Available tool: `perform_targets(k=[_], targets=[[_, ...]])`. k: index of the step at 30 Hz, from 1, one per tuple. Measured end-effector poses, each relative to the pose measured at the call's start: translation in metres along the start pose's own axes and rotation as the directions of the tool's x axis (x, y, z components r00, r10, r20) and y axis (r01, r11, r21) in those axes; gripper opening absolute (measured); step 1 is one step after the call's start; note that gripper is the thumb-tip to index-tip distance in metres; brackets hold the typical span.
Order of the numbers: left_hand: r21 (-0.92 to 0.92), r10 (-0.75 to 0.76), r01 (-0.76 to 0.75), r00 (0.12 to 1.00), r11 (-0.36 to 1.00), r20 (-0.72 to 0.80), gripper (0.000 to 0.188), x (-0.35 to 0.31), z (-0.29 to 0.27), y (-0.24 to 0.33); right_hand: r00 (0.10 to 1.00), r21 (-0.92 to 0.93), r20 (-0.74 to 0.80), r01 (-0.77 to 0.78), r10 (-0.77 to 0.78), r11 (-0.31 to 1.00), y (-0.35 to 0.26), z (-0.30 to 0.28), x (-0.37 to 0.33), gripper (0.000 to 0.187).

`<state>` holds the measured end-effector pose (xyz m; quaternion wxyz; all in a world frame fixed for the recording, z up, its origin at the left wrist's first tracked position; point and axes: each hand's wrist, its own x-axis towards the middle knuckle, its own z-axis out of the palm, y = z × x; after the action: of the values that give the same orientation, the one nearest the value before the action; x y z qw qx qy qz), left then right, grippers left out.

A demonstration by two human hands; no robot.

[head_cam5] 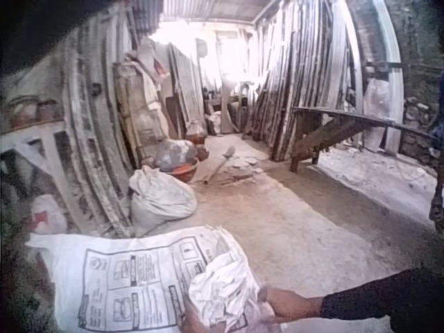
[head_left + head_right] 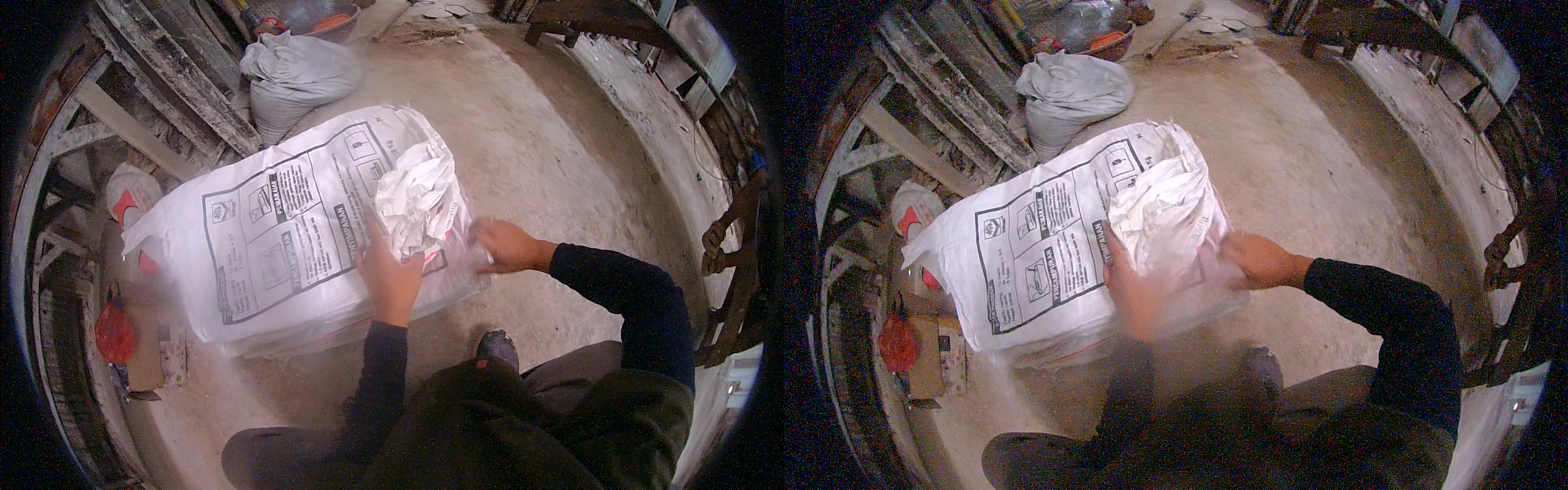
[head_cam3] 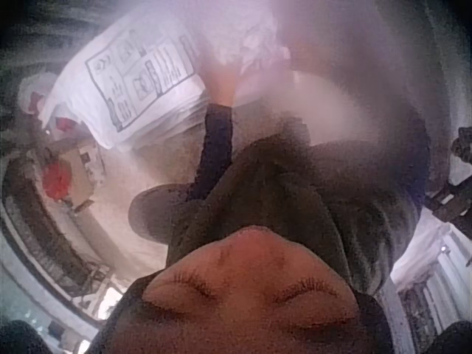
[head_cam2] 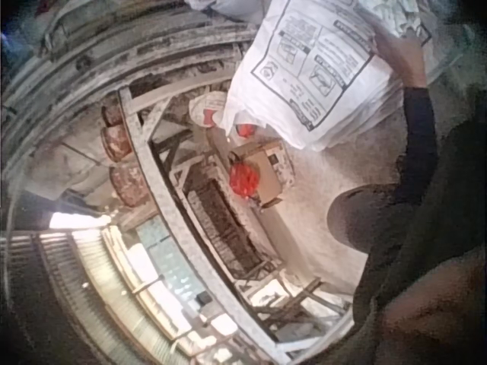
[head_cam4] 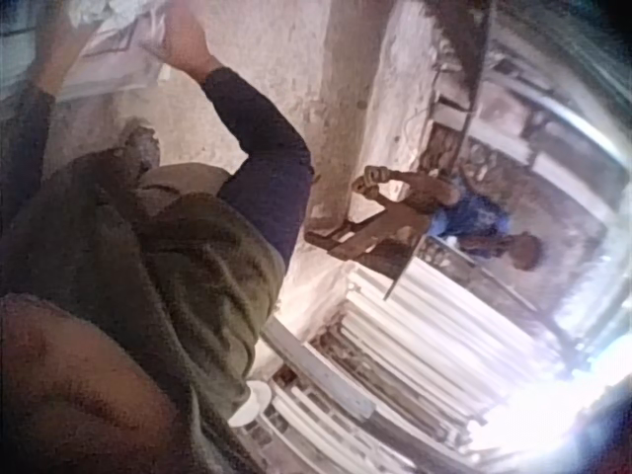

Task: The person sits on the floor and repeatedly lifts, turns, and stacks large white sacks labeled 'Elephant' into a neat pile. The person then picks up a bundle of dark strips from a bucket and places them on a wooden bench.

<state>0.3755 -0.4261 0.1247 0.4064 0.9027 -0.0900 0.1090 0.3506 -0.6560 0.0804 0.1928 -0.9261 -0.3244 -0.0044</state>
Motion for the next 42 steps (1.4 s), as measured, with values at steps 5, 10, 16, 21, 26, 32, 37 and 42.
perform_targets(k=[5, 10, 16, 21, 26, 32, 37, 42], targets=[[0.058, 0.044, -0.043, 0.999, 0.997, -0.018, 0.093, -0.001, 0.004, -0.004, 0.959, -0.342, 0.215, 0.249, -0.182, 0.906, 0.006, 0.039, -0.028, 0.054], [-0.013, 0.085, -0.085, 0.996, 0.996, -0.002, 0.092, 0.002, 0.0, -0.005, 0.956, -0.211, 0.214, 0.248, -0.203, 0.945, 0.006, 0.03, -0.011, 0.043], [-0.076, 0.036, -0.031, 0.998, 0.997, 0.054, 0.09, 0.002, 0.001, -0.004, 0.973, -0.219, -0.116, 0.169, -0.197, 0.961, -0.007, -0.023, 0.033, 0.026], [-0.08, 0.04, -0.046, 0.996, 0.996, -0.085, 0.097, -0.011, 0.01, -0.001, 0.946, -0.247, -0.239, 0.158, -0.218, 0.956, -0.013, -0.037, 0.048, 0.015], [0.331, 0.141, -0.102, 0.985, 0.938, -0.096, 0.102, -0.028, 0.02, -0.001, 0.969, -0.231, -0.204, 0.09, -0.139, 0.969, -0.018, -0.033, 0.046, 0.017], [0.179, 0.046, -0.021, 0.99, 0.984, -0.137, 0.102, -0.021, 0.025, -0.013, 0.953, 0.123, -0.273, -0.101, 0.132, 0.987, -0.029, -0.017, 0.025, 0.029], [0.148, -0.059, 0.065, 0.997, 0.987, -0.04, 0.101, -0.015, 0.02, -0.008, 0.653, 0.463, 0.13, -0.706, 0.746, 0.536, -0.009, 0.035, -0.004, 0.05], [0.164, -0.055, 0.062, 0.997, 0.985, -0.049, 0.101, -0.016, 0.021, -0.01, 0.585, 0.308, 0.414, -0.811, 0.697, 0.498, 0.008, 0.054, -0.014, 0.061]])
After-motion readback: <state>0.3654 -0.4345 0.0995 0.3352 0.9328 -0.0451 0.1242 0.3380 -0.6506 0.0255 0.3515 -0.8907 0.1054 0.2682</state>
